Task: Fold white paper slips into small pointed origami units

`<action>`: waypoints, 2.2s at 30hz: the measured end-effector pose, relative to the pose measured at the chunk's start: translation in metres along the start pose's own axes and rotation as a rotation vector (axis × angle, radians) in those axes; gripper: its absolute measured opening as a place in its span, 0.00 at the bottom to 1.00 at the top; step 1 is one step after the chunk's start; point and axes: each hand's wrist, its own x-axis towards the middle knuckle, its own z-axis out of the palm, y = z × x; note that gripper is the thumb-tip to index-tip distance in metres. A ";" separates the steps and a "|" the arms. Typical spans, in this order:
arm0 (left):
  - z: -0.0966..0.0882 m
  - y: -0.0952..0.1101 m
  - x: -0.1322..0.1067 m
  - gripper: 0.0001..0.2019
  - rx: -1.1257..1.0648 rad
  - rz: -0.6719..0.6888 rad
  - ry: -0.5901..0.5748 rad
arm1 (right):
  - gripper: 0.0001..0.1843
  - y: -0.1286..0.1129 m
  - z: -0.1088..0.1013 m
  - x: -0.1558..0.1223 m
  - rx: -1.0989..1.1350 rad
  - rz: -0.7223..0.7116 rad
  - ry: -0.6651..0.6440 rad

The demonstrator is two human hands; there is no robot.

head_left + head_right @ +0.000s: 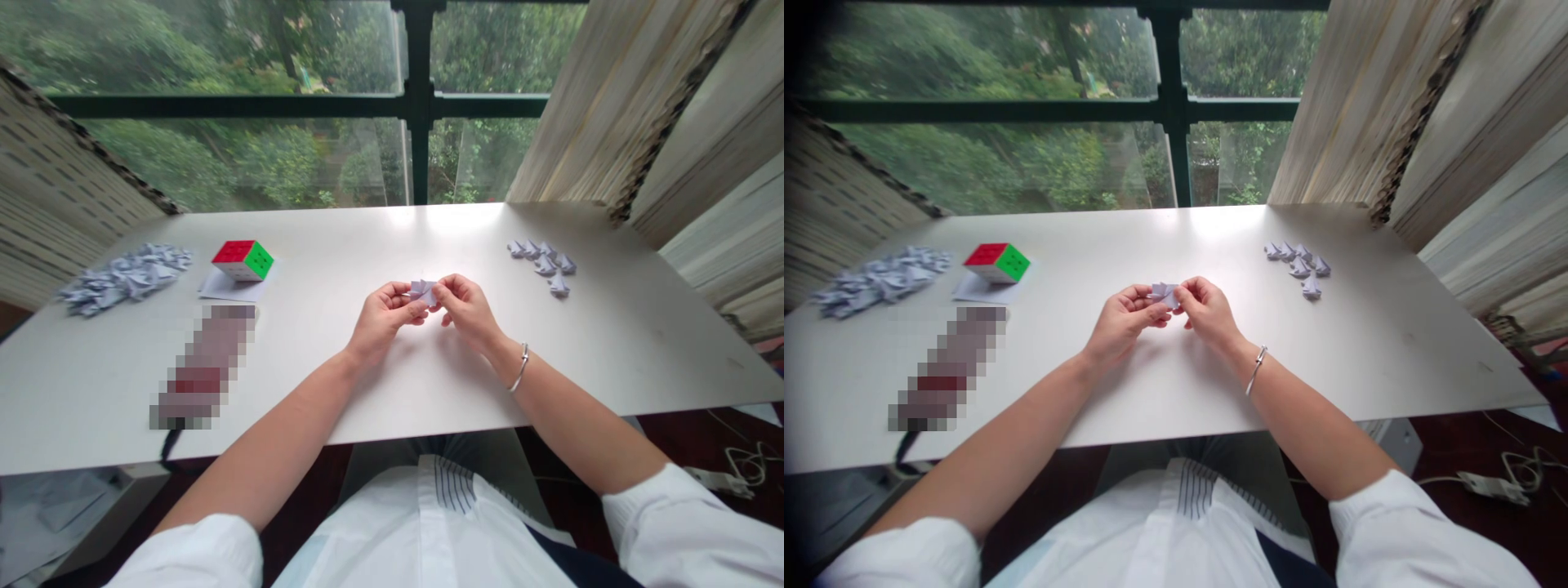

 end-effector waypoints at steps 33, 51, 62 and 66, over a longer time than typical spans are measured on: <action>0.004 -0.001 0.001 0.13 -0.103 -0.099 0.087 | 0.23 0.004 0.011 -0.004 0.014 0.067 -0.055; -0.003 0.000 0.002 0.16 -0.067 -0.102 0.028 | 0.23 0.004 0.009 -0.007 -0.102 0.021 -0.066; -0.001 0.003 0.001 0.14 -0.085 -0.127 0.006 | 0.18 -0.001 0.007 -0.009 -0.259 -0.013 -0.065; -0.003 0.004 0.002 0.14 -0.050 -0.130 0.003 | 0.13 -0.006 0.005 -0.011 -0.355 -0.031 -0.079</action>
